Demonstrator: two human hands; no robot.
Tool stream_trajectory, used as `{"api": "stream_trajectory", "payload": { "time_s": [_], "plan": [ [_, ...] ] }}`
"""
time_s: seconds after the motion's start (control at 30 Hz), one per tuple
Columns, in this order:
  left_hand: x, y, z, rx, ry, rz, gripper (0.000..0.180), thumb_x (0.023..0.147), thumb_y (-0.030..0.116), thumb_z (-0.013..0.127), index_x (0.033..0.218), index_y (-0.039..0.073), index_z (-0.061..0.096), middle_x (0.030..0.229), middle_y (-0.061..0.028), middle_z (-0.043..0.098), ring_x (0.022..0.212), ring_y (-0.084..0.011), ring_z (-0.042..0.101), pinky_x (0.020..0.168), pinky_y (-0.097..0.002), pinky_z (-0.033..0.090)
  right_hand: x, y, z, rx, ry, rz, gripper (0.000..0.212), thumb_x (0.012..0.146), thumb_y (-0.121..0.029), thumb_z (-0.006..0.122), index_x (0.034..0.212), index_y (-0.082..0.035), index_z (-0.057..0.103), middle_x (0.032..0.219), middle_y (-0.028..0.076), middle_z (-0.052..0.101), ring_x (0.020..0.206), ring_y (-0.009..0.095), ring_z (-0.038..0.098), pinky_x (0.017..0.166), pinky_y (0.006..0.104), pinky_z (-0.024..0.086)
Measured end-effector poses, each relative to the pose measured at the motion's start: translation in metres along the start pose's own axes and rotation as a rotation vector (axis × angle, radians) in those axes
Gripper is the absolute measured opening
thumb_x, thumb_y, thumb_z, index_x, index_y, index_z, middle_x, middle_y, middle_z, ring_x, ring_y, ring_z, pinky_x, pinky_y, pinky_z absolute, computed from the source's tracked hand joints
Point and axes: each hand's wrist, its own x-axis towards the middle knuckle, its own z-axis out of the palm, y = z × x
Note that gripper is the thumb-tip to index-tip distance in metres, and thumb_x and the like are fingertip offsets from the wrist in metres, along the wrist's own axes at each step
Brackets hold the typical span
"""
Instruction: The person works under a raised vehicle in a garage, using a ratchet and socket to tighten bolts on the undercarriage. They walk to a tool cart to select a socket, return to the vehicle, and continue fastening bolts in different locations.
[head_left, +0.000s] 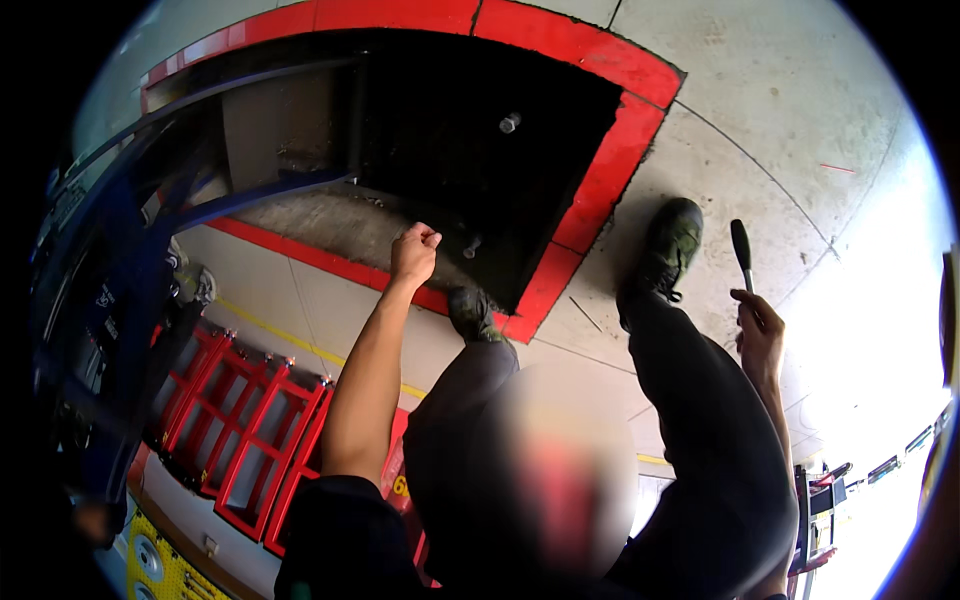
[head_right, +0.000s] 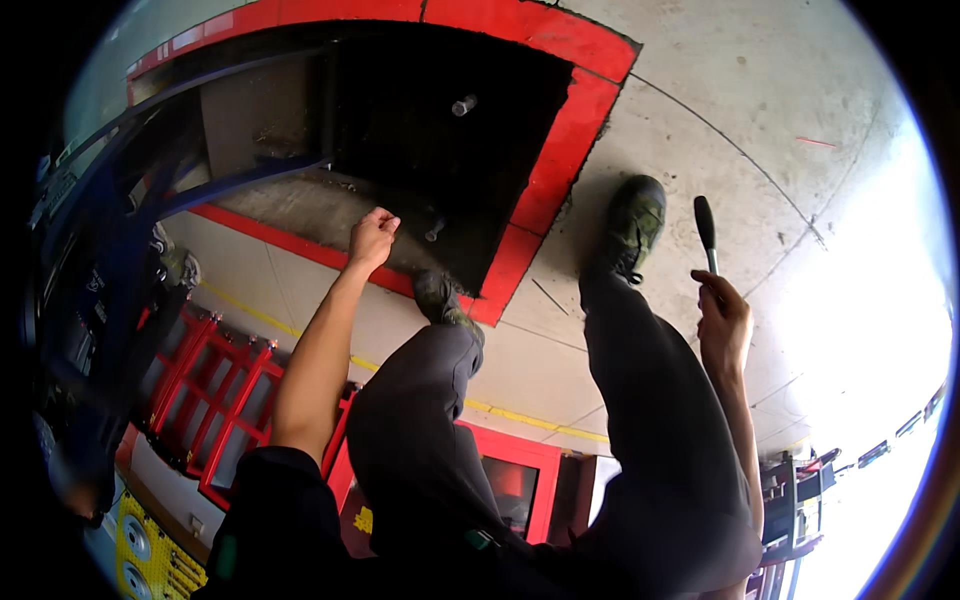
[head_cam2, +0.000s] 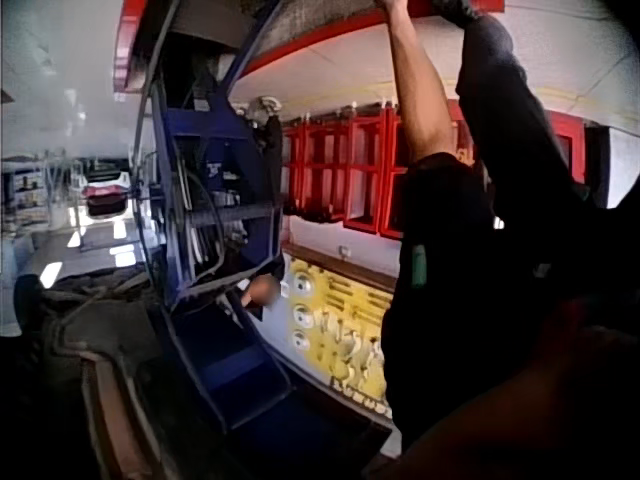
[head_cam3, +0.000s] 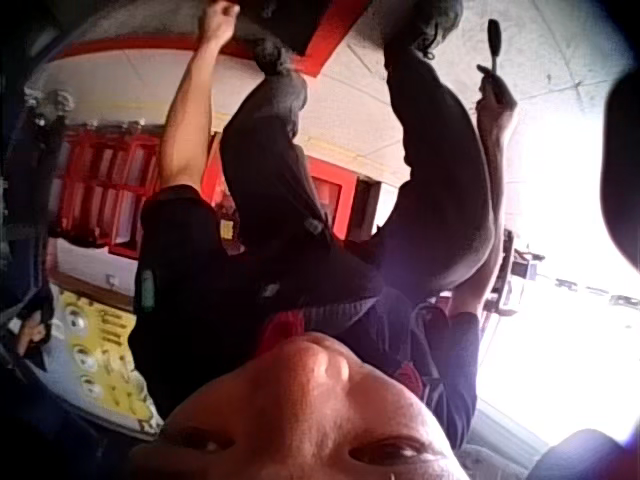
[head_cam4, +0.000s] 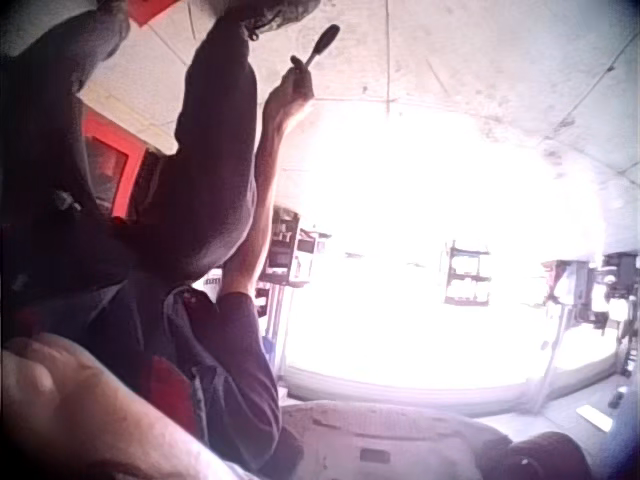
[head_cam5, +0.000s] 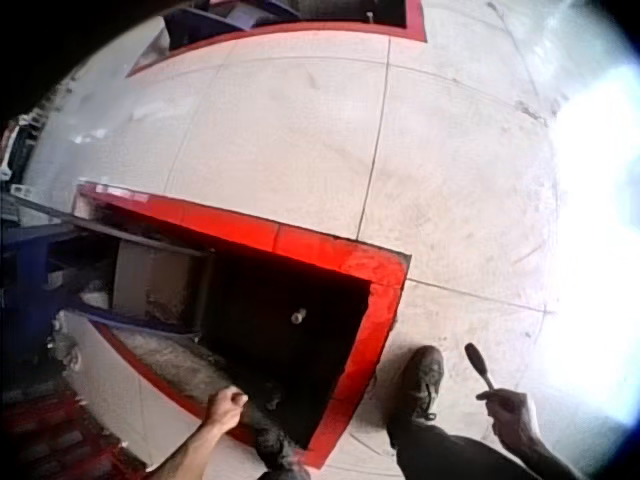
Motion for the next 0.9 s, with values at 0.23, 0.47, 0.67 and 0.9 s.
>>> {"api": "stream_trajectory", "payload": {
  "time_s": [0.23, 0.47, 0.67, 0.9],
  "plan": [
    [0.128, -0.065, 0.117, 0.117, 0.030, 0.042, 0.021, 0.088, 0.023, 0.071, 0.092, 0.004, 0.065, 0.089, -0.0204, 0.071, 0.089, -0.0419, 0.067, 0.075, -0.0485, 0.053, -0.008, 0.017, 0.047, 0.126, 0.003, 0.044, 0.025, 0.098, -0.011, 0.053, 0.116, 0.000, 0.066, 0.072, -0.003, 0.048, 0.053, 0.003, 0.041, 0.050, 0.0198, 0.032],
    [0.204, -0.090, 0.182, 0.189, -0.014, -0.024, 0.025, 0.089, 0.020, 0.066, 0.110, 0.004, 0.066, 0.105, -0.0242, 0.070, 0.103, -0.0416, 0.067, 0.087, -0.0491, 0.056, -0.033, 0.049, 0.016, -0.446, 0.046, -0.212, 0.020, 0.100, -0.014, 0.055, 0.102, 0.002, 0.066, 0.081, 0.002, 0.053, 0.060, 0.007, 0.045, 0.053, 0.0232, 0.033],
    [0.232, -0.095, 0.216, 0.345, 0.004, 0.014, 0.035, 0.093, 0.019, 0.061, 0.121, -0.002, 0.057, 0.101, -0.0259, 0.070, 0.099, -0.0407, 0.069, 0.082, -0.0480, 0.058, -0.056, 0.054, 0.044, -0.578, 0.123, -0.396, 0.018, 0.098, -0.010, 0.056, 0.106, 0.005, 0.064, 0.104, 0.009, 0.053, 0.070, 0.010, 0.050, 0.058, 0.0232, 0.039],
    [0.237, -0.080, 0.224, 0.243, -0.002, 0.018, 0.024, 0.102, 0.013, 0.040, 0.117, 0.001, 0.055, 0.098, -0.0244, 0.071, 0.094, -0.0403, 0.070, 0.079, -0.0501, 0.058, -0.069, 0.057, 0.057, -0.493, 0.219, -0.492, 0.017, 0.097, -0.006, 0.058, 0.108, 0.005, 0.064, 0.106, 0.010, 0.054, 0.070, 0.008, 0.051, 0.058, 0.0219, 0.039]
  ]
}}
